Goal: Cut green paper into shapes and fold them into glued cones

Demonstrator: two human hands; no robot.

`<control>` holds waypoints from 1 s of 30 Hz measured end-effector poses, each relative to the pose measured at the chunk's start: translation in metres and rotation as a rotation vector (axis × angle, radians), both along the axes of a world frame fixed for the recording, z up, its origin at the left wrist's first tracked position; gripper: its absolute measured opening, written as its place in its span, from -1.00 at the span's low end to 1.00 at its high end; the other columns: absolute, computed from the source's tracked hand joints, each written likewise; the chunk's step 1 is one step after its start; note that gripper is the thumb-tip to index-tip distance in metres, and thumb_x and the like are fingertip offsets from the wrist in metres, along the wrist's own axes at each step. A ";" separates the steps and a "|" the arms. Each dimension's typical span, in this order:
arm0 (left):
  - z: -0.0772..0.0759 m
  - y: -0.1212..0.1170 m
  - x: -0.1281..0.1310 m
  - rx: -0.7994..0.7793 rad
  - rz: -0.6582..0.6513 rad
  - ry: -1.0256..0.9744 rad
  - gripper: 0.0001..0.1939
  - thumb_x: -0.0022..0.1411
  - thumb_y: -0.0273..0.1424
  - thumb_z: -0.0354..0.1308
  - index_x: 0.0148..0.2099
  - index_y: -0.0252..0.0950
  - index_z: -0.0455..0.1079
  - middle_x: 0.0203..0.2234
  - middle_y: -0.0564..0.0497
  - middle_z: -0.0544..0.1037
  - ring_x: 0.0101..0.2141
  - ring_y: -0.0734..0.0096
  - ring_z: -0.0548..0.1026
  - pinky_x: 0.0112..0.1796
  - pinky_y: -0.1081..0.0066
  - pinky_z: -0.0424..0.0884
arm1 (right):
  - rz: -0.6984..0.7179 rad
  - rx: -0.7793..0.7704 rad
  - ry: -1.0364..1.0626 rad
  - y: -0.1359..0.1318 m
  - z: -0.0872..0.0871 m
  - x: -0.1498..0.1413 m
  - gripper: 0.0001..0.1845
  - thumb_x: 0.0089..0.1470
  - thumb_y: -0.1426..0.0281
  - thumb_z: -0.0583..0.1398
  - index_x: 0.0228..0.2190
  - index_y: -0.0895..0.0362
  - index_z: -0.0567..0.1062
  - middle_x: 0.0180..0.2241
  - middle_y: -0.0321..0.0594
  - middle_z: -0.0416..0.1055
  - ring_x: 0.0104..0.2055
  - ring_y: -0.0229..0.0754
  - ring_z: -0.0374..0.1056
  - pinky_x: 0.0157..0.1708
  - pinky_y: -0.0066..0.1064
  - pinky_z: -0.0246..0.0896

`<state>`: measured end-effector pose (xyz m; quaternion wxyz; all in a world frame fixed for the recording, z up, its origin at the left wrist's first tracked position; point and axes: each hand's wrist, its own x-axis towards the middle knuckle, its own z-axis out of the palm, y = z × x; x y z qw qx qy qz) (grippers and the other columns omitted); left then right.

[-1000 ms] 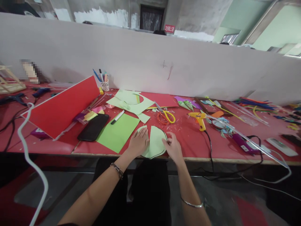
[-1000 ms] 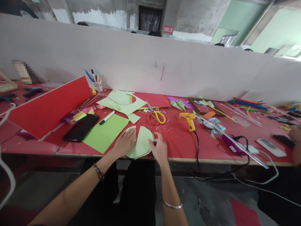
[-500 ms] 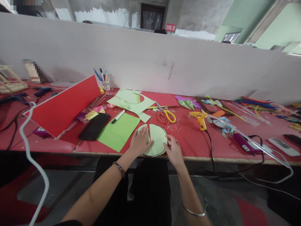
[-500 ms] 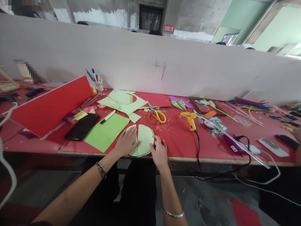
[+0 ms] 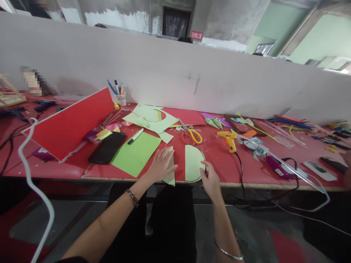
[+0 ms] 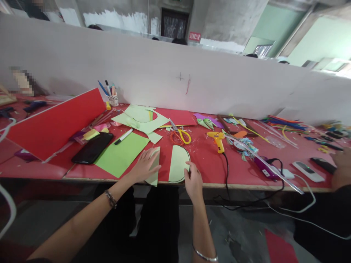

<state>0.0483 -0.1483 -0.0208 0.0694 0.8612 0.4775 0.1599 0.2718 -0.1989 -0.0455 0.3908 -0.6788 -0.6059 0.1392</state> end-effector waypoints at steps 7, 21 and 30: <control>0.007 -0.035 -0.024 -0.079 -0.279 0.154 -0.21 -0.04 -0.30 0.17 0.22 -0.25 -0.04 0.21 -0.10 -0.01 0.18 0.13 -0.06 0.12 0.13 -0.04 | 0.022 -0.072 0.112 0.003 0.001 -0.004 -0.68 0.03 0.24 -0.01 -0.27 0.14 0.40 -0.35 -0.18 0.41 -0.44 -0.20 0.26 -0.36 -0.38 0.14; 0.049 0.001 -0.095 0.333 0.288 -0.559 -0.48 0.14 -0.51 -0.21 0.18 -0.29 0.07 0.08 -0.04 0.26 0.09 0.32 0.19 0.09 0.28 0.12 | 0.058 0.040 0.378 0.012 -0.003 -0.004 -0.70 -0.03 0.26 0.05 -0.30 0.18 0.39 -0.32 -0.12 0.39 -0.32 -0.14 0.29 -0.32 -0.34 0.19; 0.012 0.022 -0.103 0.106 0.198 0.169 -0.37 -0.01 -0.61 -0.09 0.15 -0.21 0.13 0.20 -0.07 0.00 0.20 0.13 -0.11 0.11 0.06 -0.08 | 0.192 0.045 0.326 0.028 0.019 -0.041 -0.73 -0.08 0.37 0.02 -0.30 0.16 0.39 -0.32 -0.18 0.35 -0.38 -0.22 0.25 -0.41 -0.43 0.16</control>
